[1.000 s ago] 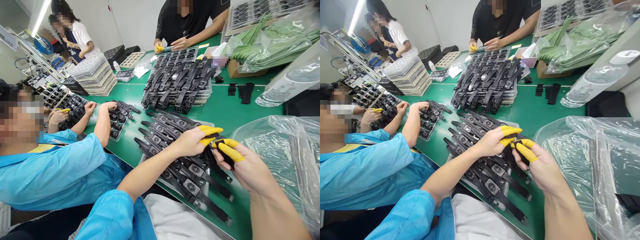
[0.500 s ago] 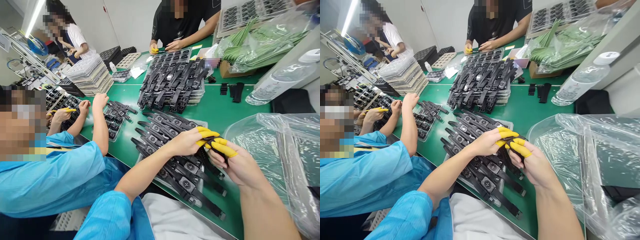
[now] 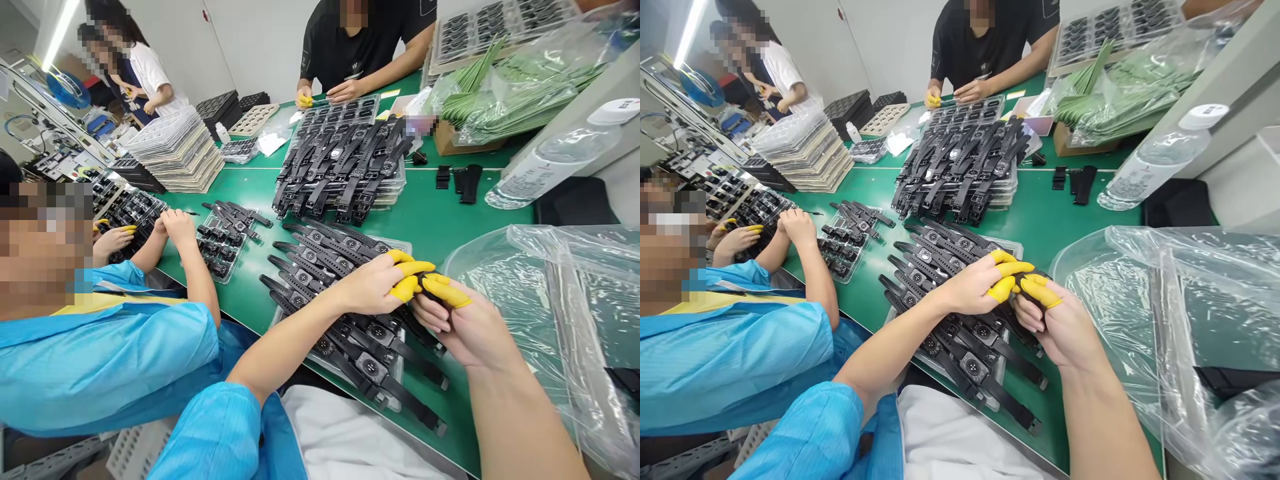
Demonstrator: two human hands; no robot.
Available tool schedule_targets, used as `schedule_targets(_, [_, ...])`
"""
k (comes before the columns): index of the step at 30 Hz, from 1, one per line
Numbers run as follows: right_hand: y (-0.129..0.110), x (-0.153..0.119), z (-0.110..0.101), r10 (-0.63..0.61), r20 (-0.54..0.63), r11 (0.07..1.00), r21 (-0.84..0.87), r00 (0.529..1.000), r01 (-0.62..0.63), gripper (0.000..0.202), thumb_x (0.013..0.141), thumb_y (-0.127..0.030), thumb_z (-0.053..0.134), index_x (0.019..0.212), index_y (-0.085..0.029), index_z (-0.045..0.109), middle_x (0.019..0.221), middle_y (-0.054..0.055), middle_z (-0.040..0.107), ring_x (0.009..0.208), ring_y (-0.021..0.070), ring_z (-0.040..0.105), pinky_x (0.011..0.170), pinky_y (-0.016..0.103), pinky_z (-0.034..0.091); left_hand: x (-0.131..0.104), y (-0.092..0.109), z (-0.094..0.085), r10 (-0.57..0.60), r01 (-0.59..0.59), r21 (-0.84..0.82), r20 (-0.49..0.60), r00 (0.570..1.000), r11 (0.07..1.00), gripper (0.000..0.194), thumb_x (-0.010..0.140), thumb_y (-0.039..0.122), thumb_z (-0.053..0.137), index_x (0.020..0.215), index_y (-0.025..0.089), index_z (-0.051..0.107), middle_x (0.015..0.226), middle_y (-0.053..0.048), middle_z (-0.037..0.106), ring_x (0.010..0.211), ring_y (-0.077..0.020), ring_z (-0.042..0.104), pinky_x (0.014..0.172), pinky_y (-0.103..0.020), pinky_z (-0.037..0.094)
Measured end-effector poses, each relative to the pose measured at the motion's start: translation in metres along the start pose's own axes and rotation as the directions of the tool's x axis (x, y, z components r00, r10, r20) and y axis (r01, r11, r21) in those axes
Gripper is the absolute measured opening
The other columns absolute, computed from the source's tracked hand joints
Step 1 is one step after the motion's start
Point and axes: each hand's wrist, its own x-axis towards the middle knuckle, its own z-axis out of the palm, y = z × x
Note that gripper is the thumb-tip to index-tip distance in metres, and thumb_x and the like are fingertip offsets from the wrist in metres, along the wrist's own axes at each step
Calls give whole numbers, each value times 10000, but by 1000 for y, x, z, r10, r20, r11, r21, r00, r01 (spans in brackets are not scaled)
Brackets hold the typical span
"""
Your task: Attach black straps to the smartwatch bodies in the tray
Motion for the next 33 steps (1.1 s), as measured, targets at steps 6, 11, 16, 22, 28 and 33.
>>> schedule_targets(6, [1,1,-4,67,-23,996,-61,997,-69,459,708,-409,884,587,-202,493,466,-54,365,413,55,286,433,215,200,2,-4,3,41,-53,212,64,997,976,450,1000,184,503,1418,73,627,1360,-198,662,1373,-304,562,1215,-421,442])
schedule_targets(11, [2,0,-5,50,-15,998,-46,999,-51,461,736,-482,889,634,-212,530,469,-58,374,416,66,293,435,227,202,1,-2,-1,40,-47,119,61,997,992,445,1038,192,432,1427,60,604,1382,-186,659,1370,-267,565,1234,-386,426])
schedule_targets(16, [3,0,-8,-122,-7,987,-107,993,120,466,774,-594,858,735,-238,559,497,-54,430,451,109,349,464,268,273,-1,-2,-1,20,-20,-71,-8,1000,997,515,1050,266,477,1537,99,499,1464,-175,600,1457,-250,511,1249,-371,417])
schedule_targets(22, [10,6,-12,-349,-96,808,-534,932,248,434,810,-604,785,965,-228,635,587,-32,564,522,164,467,527,317,370,-1,-19,12,-37,3,-164,-206,978,987,541,1013,185,424,1549,154,486,1516,-148,588,1448,-252,529,1248,-411,421])
schedule_targets(28, [16,13,-15,-505,-24,651,-668,863,362,394,871,-554,682,1070,-214,699,827,31,712,710,216,626,681,348,490,5,-24,4,-122,-15,-263,-494,861,965,501,1002,241,486,1497,198,551,1358,-111,696,1269,-226,659,1169,-393,498])
schedule_targets(33, [16,16,-17,-729,50,430,-742,683,514,312,971,-463,574,1074,-215,733,929,70,713,843,249,661,789,386,527,-2,4,-35,-19,-34,-129,-390,921,991,495,1008,254,557,1498,190,535,1371,-115,693,1251,-220,667,1125,-361,524])
